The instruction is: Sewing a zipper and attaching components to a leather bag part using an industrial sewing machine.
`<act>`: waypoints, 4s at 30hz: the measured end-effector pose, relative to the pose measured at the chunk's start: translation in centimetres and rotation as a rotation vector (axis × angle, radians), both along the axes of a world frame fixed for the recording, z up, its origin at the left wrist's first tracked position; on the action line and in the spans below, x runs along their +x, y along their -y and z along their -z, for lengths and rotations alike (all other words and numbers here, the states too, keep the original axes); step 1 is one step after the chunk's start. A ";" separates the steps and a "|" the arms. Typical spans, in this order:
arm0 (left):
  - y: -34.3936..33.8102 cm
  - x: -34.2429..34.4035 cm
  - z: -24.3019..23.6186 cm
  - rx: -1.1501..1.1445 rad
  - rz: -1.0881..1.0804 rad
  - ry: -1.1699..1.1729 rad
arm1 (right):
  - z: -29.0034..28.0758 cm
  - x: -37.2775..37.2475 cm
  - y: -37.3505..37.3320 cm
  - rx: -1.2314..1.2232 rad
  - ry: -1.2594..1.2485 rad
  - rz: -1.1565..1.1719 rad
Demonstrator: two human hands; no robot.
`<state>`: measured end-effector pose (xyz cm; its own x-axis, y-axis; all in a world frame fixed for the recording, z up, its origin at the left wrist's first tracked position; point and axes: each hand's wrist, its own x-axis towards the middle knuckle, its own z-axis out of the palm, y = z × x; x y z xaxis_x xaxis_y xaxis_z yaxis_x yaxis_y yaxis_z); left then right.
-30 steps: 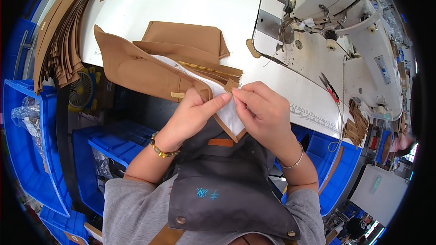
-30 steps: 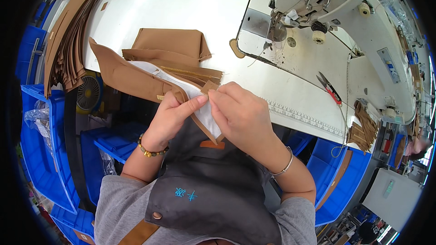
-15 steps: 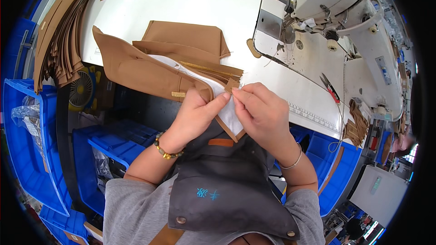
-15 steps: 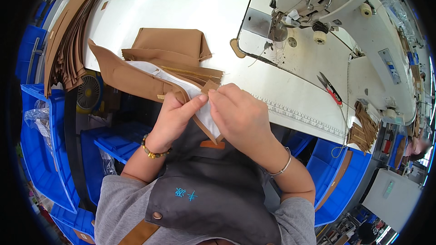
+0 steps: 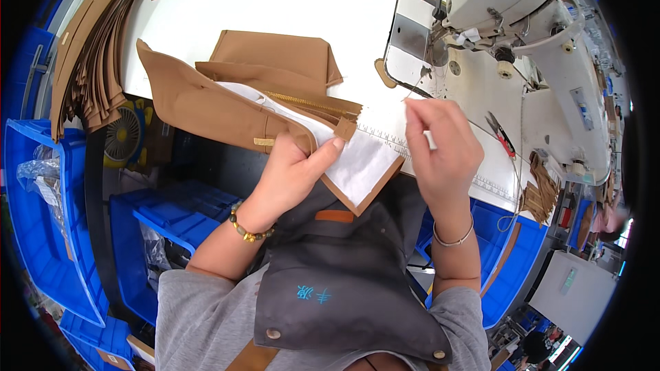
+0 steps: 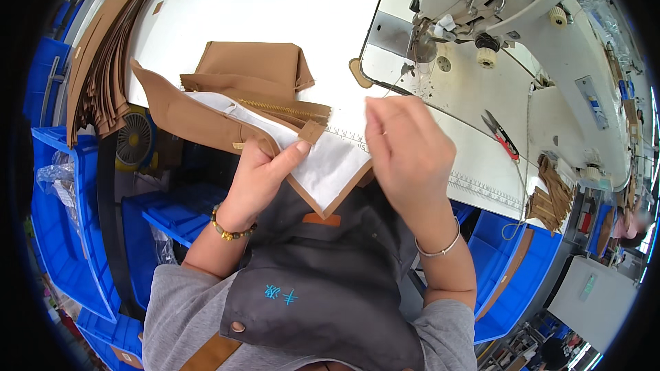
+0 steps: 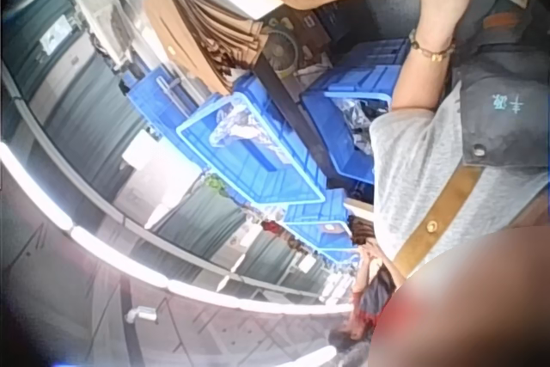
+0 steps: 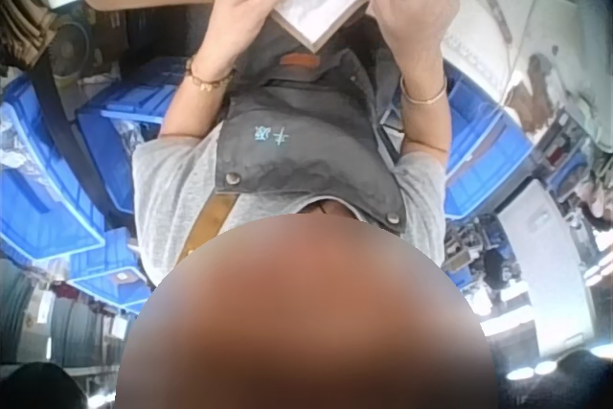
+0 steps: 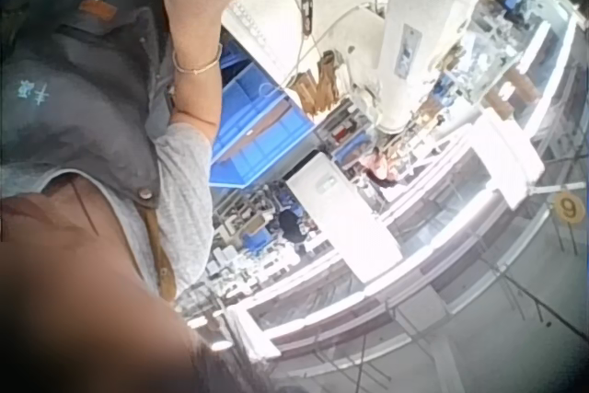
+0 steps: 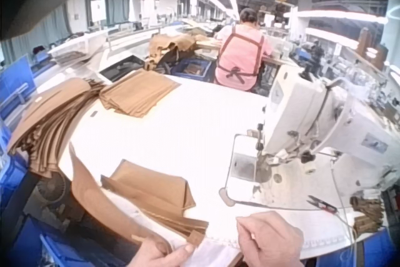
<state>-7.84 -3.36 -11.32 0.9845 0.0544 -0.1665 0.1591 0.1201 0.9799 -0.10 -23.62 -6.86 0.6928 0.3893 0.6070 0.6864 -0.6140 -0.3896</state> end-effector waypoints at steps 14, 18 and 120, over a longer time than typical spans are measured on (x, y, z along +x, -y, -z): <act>0.4 0.2 0.6 0.006 -0.028 0.039 | 1.5 -2.8 -3.0 -0.315 0.123 -0.129; 0.5 0.2 0.4 -0.011 -0.044 0.078 | 2.3 -2.6 -3.5 -0.170 0.103 -0.103; -21.7 29.3 -6.1 1.414 -0.422 0.458 | 4.1 -3.0 10.1 -0.238 0.047 0.312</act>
<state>21.50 18.36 -5.21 0.8081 0.1801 0.5608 0.0174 -0.9590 0.2830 -3.06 -33.69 -10.93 0.7738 0.2979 0.5590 0.4661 -0.8653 -0.1842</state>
